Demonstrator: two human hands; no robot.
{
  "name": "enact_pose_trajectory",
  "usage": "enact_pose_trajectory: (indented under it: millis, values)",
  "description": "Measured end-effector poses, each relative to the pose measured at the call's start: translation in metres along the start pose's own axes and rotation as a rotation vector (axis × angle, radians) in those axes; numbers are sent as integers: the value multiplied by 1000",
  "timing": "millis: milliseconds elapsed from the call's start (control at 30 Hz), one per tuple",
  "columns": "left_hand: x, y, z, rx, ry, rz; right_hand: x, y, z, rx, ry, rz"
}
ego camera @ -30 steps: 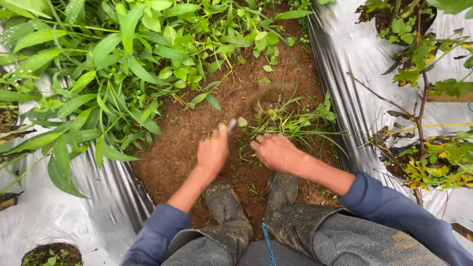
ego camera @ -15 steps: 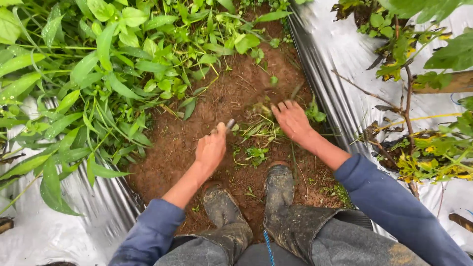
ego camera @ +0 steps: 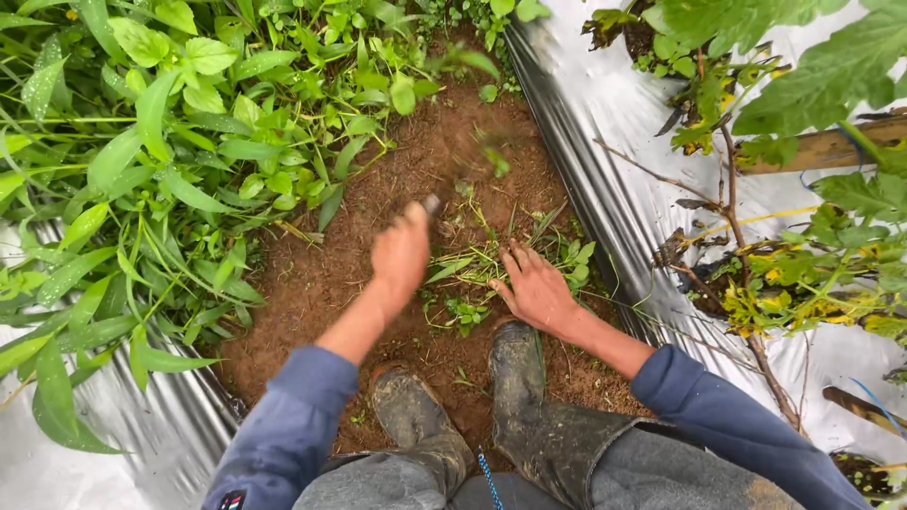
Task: Weeding a garden bed using a hand sickle and pulling weeds by hand
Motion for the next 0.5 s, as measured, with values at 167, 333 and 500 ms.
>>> enact_pose_trajectory:
  millis: [167, 333, 500]
  values:
    - [60, -11, -9, 760, 203, 533, -12, -30, -5, 65, -45, 4]
    - [98, -30, 7, 1190, 526, 636, -31, 13, -22, -9, -163, -23]
    - [108, -39, -10, 1410, 458, 606, -57, 94, -22, -234, -124, -181]
Point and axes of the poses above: each hand's wrist, its own x-axis away from the middle knuckle, its own y-axis out of the back of the hand, z = x × y, the point moved 8 cm from there along -x, towards the middle knuckle, and after that the axes turned 15 degrees about x, right-handed, at the moved point
